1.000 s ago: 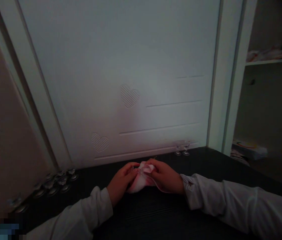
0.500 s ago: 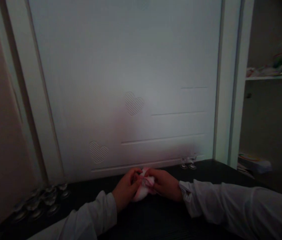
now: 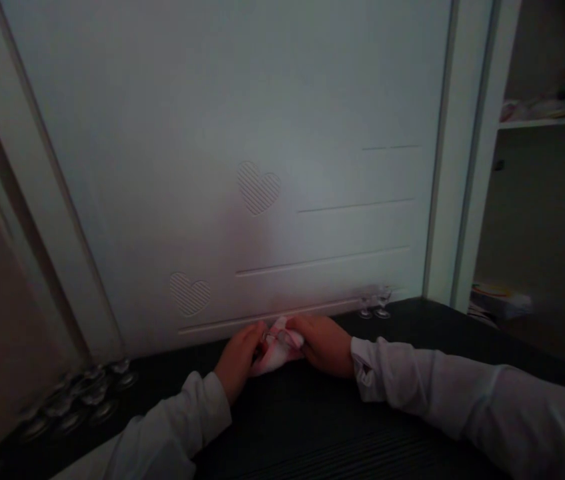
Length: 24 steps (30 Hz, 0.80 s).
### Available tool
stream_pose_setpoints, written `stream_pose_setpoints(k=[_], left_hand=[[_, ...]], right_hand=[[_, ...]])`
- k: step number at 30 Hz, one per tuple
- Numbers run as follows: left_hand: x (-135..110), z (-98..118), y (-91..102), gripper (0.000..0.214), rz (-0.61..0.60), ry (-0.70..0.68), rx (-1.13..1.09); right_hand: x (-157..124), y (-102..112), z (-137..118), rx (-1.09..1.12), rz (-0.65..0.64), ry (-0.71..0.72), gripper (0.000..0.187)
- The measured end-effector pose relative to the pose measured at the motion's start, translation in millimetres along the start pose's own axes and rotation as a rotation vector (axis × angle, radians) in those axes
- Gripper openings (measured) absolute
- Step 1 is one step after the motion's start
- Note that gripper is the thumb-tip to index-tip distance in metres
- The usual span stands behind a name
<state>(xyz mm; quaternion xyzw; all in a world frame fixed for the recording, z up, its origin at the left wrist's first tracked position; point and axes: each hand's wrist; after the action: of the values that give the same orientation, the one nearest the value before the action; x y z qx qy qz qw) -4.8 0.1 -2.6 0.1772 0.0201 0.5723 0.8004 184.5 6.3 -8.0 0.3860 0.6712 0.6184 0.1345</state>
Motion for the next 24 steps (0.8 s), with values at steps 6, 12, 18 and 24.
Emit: stream_pose_setpoints(k=[6,12,18,24], left_hand=[[2,-3,3.8,0.035,-0.046,-0.005,0.022],[2,-5,6.5,0.033,-0.097,0.016,-0.037],[1,-2,14.0,0.032,-0.196,0.080,-0.119],[4,-7,23.1,0.035,-0.344,0.111,-0.197]], right_hand=[[2,-1,1,-0.072,-0.014,0.038,0.022],[3,-1,5,-0.094,-0.011,0.050,0.023],[1,-1,7,-0.073,-0.010,0.061,0.023],[0,-1,7,-0.103,-0.044,0.077,0.028]])
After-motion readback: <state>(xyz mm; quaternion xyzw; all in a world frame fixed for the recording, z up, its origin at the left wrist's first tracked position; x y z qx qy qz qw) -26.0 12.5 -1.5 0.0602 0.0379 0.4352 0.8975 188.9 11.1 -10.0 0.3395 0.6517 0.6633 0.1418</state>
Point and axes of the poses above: each hand's wrist, its own x-axis towards the middle knuckle, its own y-axis out of the back of the hand, z = x × y, and after that the axes turned 11 degrees about -z, right-handed
